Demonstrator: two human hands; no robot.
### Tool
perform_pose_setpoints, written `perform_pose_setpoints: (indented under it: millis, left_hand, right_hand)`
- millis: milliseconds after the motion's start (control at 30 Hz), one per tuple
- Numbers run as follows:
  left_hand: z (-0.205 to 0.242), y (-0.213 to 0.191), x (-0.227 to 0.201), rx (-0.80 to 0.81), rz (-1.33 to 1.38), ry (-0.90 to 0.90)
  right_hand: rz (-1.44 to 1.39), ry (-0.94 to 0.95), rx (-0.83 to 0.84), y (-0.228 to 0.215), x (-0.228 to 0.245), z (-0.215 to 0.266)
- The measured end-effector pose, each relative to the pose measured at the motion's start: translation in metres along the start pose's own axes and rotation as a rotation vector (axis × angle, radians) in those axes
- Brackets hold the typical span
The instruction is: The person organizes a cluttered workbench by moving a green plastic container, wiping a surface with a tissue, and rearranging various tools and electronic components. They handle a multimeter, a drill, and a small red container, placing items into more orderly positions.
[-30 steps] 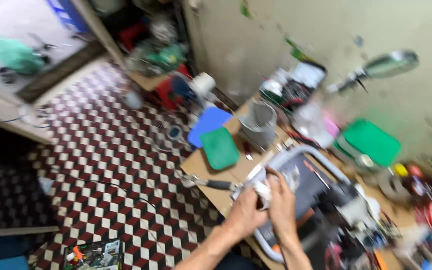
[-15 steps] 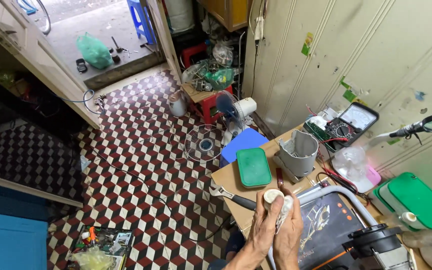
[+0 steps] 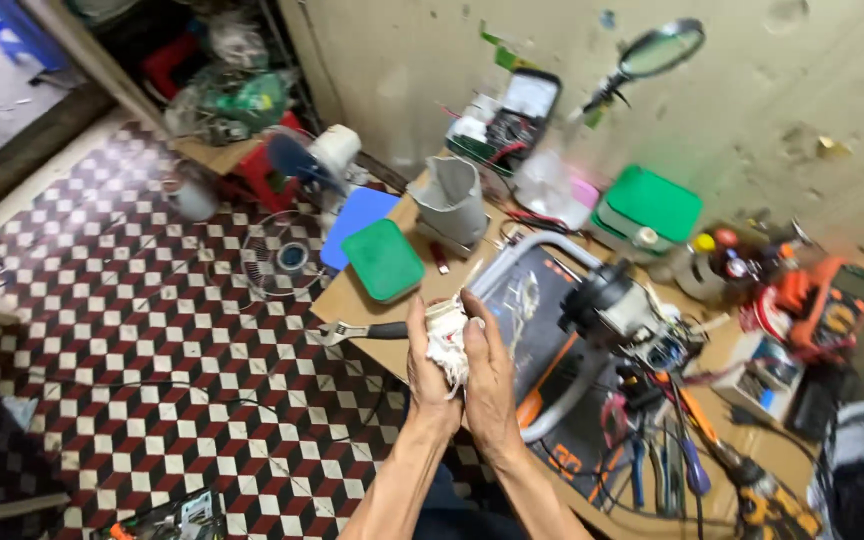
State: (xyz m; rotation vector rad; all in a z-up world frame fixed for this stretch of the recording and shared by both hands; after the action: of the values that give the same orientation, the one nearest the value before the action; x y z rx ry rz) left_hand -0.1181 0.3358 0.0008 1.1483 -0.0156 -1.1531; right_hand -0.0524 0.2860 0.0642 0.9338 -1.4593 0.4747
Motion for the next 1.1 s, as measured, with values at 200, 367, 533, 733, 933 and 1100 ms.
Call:
perform_pose_setpoints:
  millis: [200, 367, 533, 733, 933, 1100]
  left_hand:
    - [0.024, 0.014, 0.018, -0.014, -0.337, 0.15]
    - [0.042, 0.023, 0.013, 0.095, -0.522, 0.315]
    - [0.041, 0.044, 0.002, 0.178, -0.577, 0.472]
    - [0.056, 0.058, 0.02, 0.104, -0.485, 0.424]
    - [0.067, 0.028, 0.042, 0.298, -1.013, 0.734]
    - [0.068, 0.017, 0.032, 0.239, -1.008, 0.831]
  right_hand:
    - [-0.231, -0.006, -0.087, -0.042, -0.036, 0.017]
    - [-0.58, 0.179, -0.153, -0.044, -0.062, 0.049]
    - [-0.913, 0.306, -0.33, -0.044, -0.062, 0.059]
    - [-0.966, 0.451, -0.512, -0.068, -0.102, 0.068]
    - [-0.958, 0.541, -0.52, -0.063, -0.094, 0.089]
    - [-0.883, 0.498, -0.516, -0.058, -0.075, 0.094]
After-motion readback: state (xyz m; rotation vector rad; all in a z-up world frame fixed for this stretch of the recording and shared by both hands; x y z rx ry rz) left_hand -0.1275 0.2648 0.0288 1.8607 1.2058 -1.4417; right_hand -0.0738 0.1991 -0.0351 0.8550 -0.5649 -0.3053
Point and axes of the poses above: each hand's wrist, its own z-axis away from the middle knuckle, its own y-axis out of the palm, x = y × z, the point moved 9 cm from there along -z, towards the middle knuckle, and after that the axes turned 9 degrees about -y, right-handed, at the moved point
